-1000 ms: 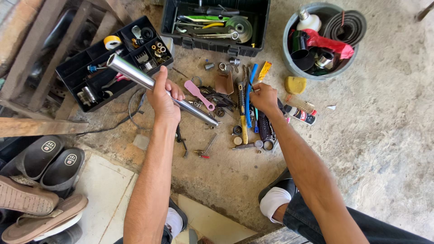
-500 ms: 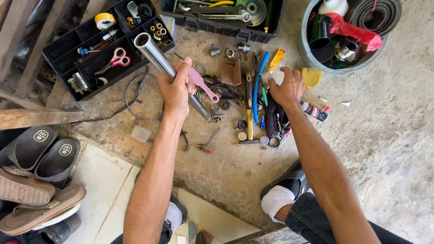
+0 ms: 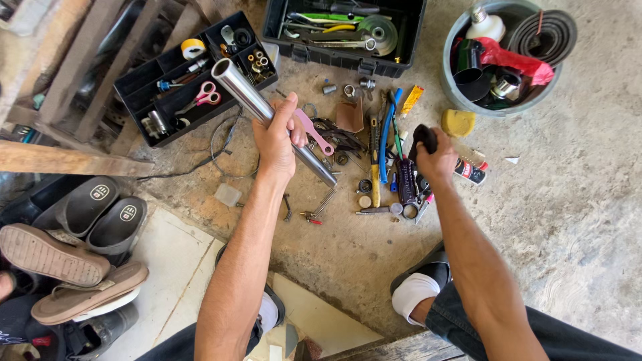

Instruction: The person cleans and reassembles a motorcycle fork tube and small internal components using a cloth, a screwdriver, and various wrenches.

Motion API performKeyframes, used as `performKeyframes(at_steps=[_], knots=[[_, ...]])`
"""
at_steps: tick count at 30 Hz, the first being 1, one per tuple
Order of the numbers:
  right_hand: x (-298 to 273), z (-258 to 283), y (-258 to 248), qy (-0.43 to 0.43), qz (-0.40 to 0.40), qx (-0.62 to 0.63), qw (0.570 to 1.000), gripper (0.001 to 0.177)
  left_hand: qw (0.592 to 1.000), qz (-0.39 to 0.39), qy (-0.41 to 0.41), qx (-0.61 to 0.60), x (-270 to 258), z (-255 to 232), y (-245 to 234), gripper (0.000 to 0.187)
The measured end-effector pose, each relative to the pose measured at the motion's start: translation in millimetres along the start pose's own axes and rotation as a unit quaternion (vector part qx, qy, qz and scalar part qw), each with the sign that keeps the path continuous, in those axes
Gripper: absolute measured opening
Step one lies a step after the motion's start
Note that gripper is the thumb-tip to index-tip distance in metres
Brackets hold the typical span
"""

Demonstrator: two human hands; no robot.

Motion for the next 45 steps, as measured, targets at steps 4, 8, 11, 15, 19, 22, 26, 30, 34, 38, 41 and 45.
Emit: performKeyframes(at_steps=[4,8,11,15,19,22,26,30,34,38,41,45], knots=[[24,37,-55,0.005,0.024,0.343,0.939,0.048,0.999,0.020,0.041,-0.005,-8,-31,11,0.042],[-7,110,-84,0.226,0.246,0.704,0.627,0.052,0.997,0.037,0.059,-0.026,-26,-56,31,0.047],[-10,168,-118,0.143,0.215,0.685,0.681,0.045,0.996,0.022,0.081,0.006,-41,-74,44,0.046],[-20,237,-140,0.057,0.212,0.642,0.734,0.041,0.995,0.029,0.096,0.025,-56,-95,61,0.041],[-52,322,-196,-0.171,0.154,0.567,0.791,0.049,0.993,-0.002,0.112,0.032,-65,-122,64,0.048],[-108,382,-238,-0.345,0.086,0.432,0.829,0.059,0.992,0.029,0.100,-0.071,-73,-141,65,0.058],[-194,432,-267,-0.516,-0.018,0.295,0.804,0.071,0.977,0.016,0.088,-0.194,-83,-157,51,0.056],[-211,439,-270,-0.525,-0.038,0.234,0.818,0.069,0.950,0.092,0.142,-0.261,-105,-180,48,0.057],[-203,424,-267,-0.533,0.002,0.243,0.811,0.070,0.938,0.150,0.129,-0.285,-127,-186,53,0.059],[-185,398,-256,-0.491,0.022,0.270,0.828,0.069,0.928,0.237,0.132,-0.254,-145,-193,67,0.058],[-173,386,-239,-0.465,0.122,0.324,0.815,0.069,0.920,0.278,0.129,-0.244,-151,-203,66,0.059],[-159,365,-217,-0.381,0.229,0.331,0.832,0.069,0.917,0.293,0.137,-0.234,-152,-223,59,0.061]])
Point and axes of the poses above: each hand's wrist, its own x-axis towards the middle knuckle, its own y-axis out of the palm, z = x × y, the point moved 10 cm from there along x, towards the middle knuckle, and after that the axes turned 6 degrees about -z, right-handed, at the moved point
